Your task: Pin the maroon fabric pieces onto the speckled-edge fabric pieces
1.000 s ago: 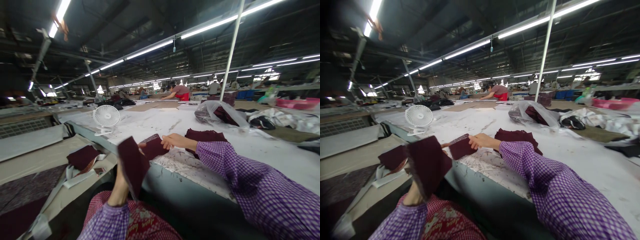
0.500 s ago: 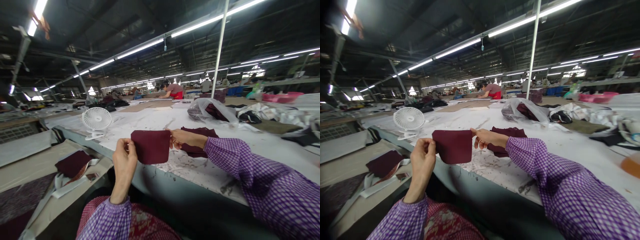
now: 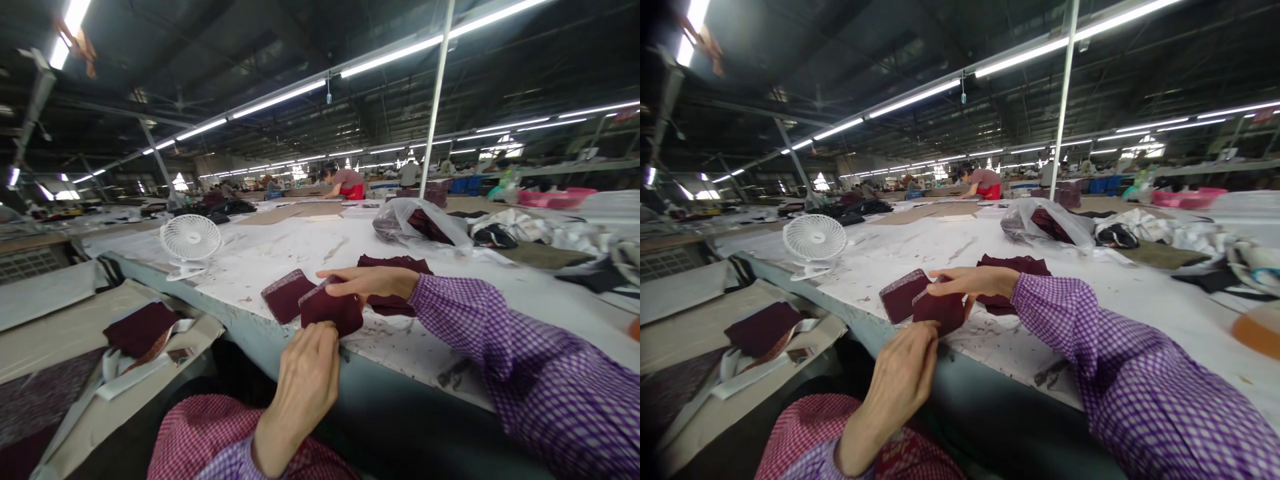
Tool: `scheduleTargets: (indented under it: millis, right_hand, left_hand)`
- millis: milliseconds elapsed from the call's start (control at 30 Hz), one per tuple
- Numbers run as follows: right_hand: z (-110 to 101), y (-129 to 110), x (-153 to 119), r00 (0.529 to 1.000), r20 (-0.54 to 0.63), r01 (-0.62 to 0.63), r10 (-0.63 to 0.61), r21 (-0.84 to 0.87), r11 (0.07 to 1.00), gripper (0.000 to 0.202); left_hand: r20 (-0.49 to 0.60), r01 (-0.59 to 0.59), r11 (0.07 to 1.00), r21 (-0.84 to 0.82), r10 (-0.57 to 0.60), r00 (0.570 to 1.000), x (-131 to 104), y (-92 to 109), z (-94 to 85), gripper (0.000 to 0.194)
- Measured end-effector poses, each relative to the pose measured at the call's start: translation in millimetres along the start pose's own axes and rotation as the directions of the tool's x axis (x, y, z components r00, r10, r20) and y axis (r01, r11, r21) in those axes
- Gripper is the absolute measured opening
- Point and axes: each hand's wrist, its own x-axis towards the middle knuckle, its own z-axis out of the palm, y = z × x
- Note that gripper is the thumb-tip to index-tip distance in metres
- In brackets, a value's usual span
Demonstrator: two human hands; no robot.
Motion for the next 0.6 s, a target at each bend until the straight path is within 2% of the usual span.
scheduleTargets:
  millis: [67, 133, 167, 233, 300, 333, 367, 400, 467, 533, 600]
  right_hand:
    - [6, 1, 3, 0.994, -0.077, 0.064, -0.083, -0.222, 0.973, 0.076]
    - [11, 2, 7, 0.975, -0.138, 0.108, -0.173, -0.383, 0.917, 0.077]
    - [12, 2, 8, 0.965, -0.151, 0.135, -0.215, -0.414, 0.9, 0.077]
    - [12, 0, 9, 0.952, -0.122, 0.212, -0.279, -0.391, 0.896, 0.076]
    - [11, -3, 7, 0.95, -0.038, 0.283, -0.31, -0.319, 0.905, 0.077]
    - [11, -4, 7, 0.95, 0.003, 0.301, -0.314, -0.287, 0.909, 0.079]
    - [12, -4, 7, 0.95, 0.041, 0.309, -0.309, -0.259, 0.915, 0.08]
    - [13, -3, 8, 0.951, 0.073, 0.31, -0.302, -0.234, 0.921, 0.08]
    - [16, 1, 13, 0.95, 0.104, 0.31, -0.295, -0.187, 0.932, 0.077]
    - [18, 10, 21, 0.953, 0.099, 0.298, -0.286, -0.139, 0.944, 0.071]
    - [18, 23, 29, 0.965, 0.081, 0.257, -0.25, -0.1, 0.961, 0.071]
  left_hand:
    - [0.078, -0.014, 1.0, -0.012, 0.015, 0.997, -2, 3, 2.8, 0.015]
    - [0.101, -0.017, 0.997, -0.076, 0.025, 0.995, -3, 7, 2.8, 0.012]
    - [0.063, -0.014, 0.993, -0.115, 0.021, 0.998, -3, 8, 0.9, 0.009]
    - [-0.121, 0.023, 0.989, -0.146, -0.041, 0.992, -1, 7, -6.8, 0.006]
    - [-0.312, 0.124, 0.988, -0.096, -0.148, 0.938, 6, 1, -17.3, 0.011]
    - [-0.351, 0.186, 0.98, -0.063, -0.197, 0.915, 11, -3, -22.1, 0.014]
    - [-0.341, 0.246, 0.968, -0.041, -0.245, 0.907, 17, -7, -25.7, 0.017]
    - [-0.284, 0.298, 0.954, -0.039, -0.296, 0.912, 23, -11, -27.6, 0.021]
    - [-0.086, 0.389, 0.918, -0.078, -0.395, 0.915, 34, -20, -25.6, 0.028]
    - [0.109, 0.476, 0.873, -0.11, -0.465, 0.878, 44, -29, -16.4, 0.026]
    - [0.225, 0.524, 0.844, -0.114, -0.491, 0.841, 50, -38, -2.6, 0.017]
